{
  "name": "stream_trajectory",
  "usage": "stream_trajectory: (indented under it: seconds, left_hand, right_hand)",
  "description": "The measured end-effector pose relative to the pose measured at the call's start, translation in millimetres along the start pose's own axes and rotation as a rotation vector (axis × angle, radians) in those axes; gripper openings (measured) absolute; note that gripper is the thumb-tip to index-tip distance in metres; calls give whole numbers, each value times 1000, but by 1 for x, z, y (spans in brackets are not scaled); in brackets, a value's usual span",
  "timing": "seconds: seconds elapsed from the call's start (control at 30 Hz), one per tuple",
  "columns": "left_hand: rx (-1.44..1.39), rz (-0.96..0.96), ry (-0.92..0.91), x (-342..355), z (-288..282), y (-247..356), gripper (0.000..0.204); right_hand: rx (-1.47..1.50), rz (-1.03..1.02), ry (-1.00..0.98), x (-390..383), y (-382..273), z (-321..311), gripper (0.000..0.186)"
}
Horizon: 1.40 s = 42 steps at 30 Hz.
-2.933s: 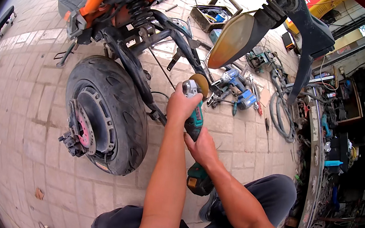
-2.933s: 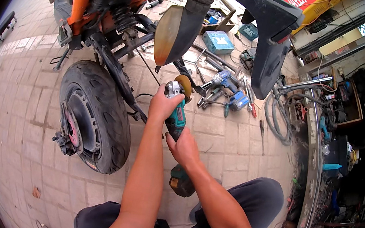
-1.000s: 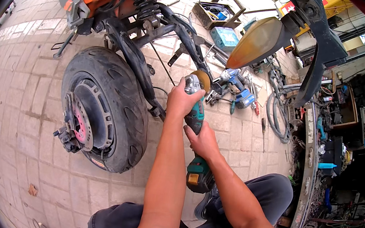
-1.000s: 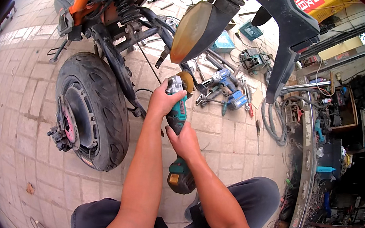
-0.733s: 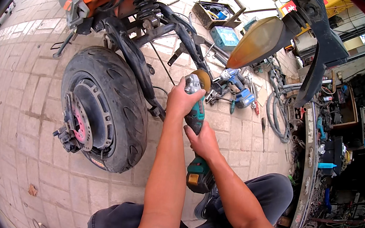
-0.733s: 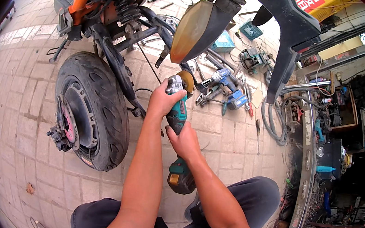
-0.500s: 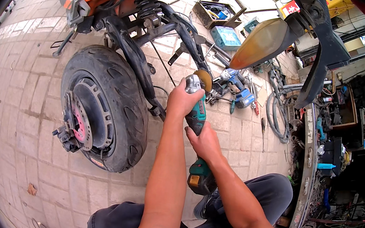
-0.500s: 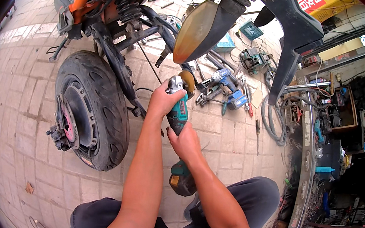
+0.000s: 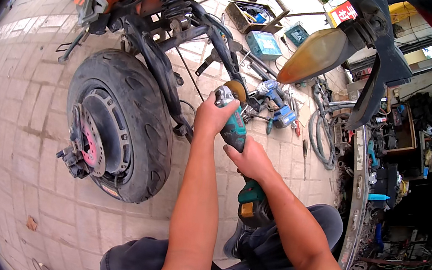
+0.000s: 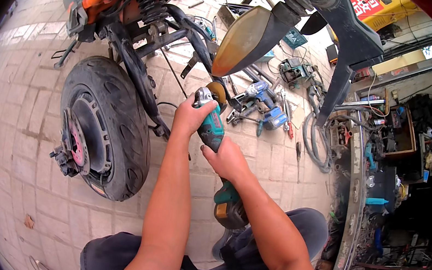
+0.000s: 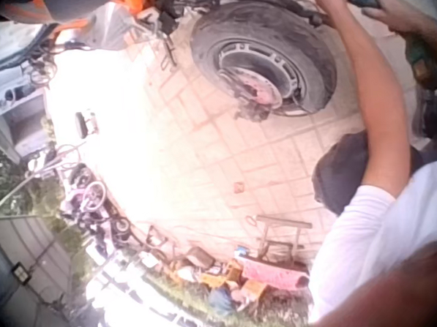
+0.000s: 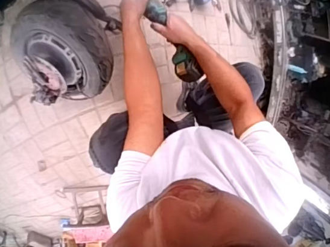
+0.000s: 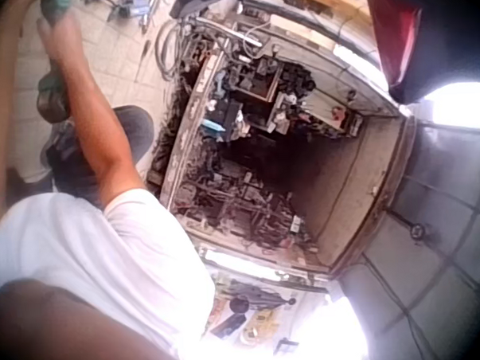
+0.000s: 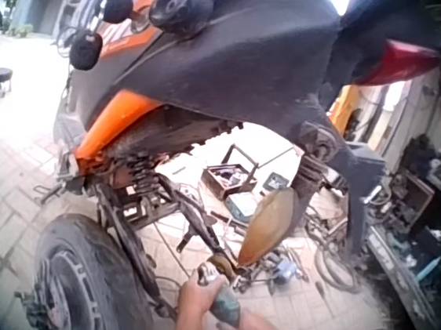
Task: The person uses an impact wrench and a manual wrench to loosen parts on the rear wheel assembly, removes the wheel by hand, then uses an angle grinder on the frame before using pliers to manipulate small components on the rear brake area.
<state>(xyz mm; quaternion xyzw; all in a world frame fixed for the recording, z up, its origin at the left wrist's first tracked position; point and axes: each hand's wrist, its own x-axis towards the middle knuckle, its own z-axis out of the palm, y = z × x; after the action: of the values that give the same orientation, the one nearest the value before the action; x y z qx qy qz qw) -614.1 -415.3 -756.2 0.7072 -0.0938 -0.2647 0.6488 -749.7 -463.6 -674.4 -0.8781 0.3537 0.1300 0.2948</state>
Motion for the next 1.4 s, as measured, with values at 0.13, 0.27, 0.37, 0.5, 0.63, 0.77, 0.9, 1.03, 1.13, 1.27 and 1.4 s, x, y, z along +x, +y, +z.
stream_trajectory:
  seconds: [0.13,0.27,0.37,0.5,0.63,0.77,0.9,1.03,1.13,1.27,1.4]
  left_hand:
    - [10,7,1,2,-2,-3,69]
    - [5,21,-14,0,0,0,69]
    - [-5,33,-3,0,-1,0,69]
    - [3,39,8,0,0,-1,67]
    - [-22,45,10,-1,-1,0,68]
    - [-15,39,11,0,1,-1,68]
    - [-21,11,27,0,1,0,68]
    - [27,-10,34,0,-1,1,62]
    - [14,-7,-5,1,1,0,71]
    - [9,8,-2,2,1,-2,71]
    - [22,8,22,1,2,-4,56]
  right_hand:
    - [35,12,-53,-3,-9,-5,44]
    - [50,32,-50,-4,-8,-7,43]
    - [57,34,-56,-5,-12,-9,43]
    - [42,48,-48,-4,-9,-6,43]
    - [39,28,-45,-4,-10,-7,43]
    - [27,15,-30,-2,-6,-6,43]
    - [45,10,-60,0,-8,-8,44]
    - [63,54,-73,-3,-15,-11,45]
    - [62,64,-65,-2,-12,-11,43]
    - [70,50,-85,-3,-12,-11,44]
    - [70,53,-70,-6,-11,-9,43]
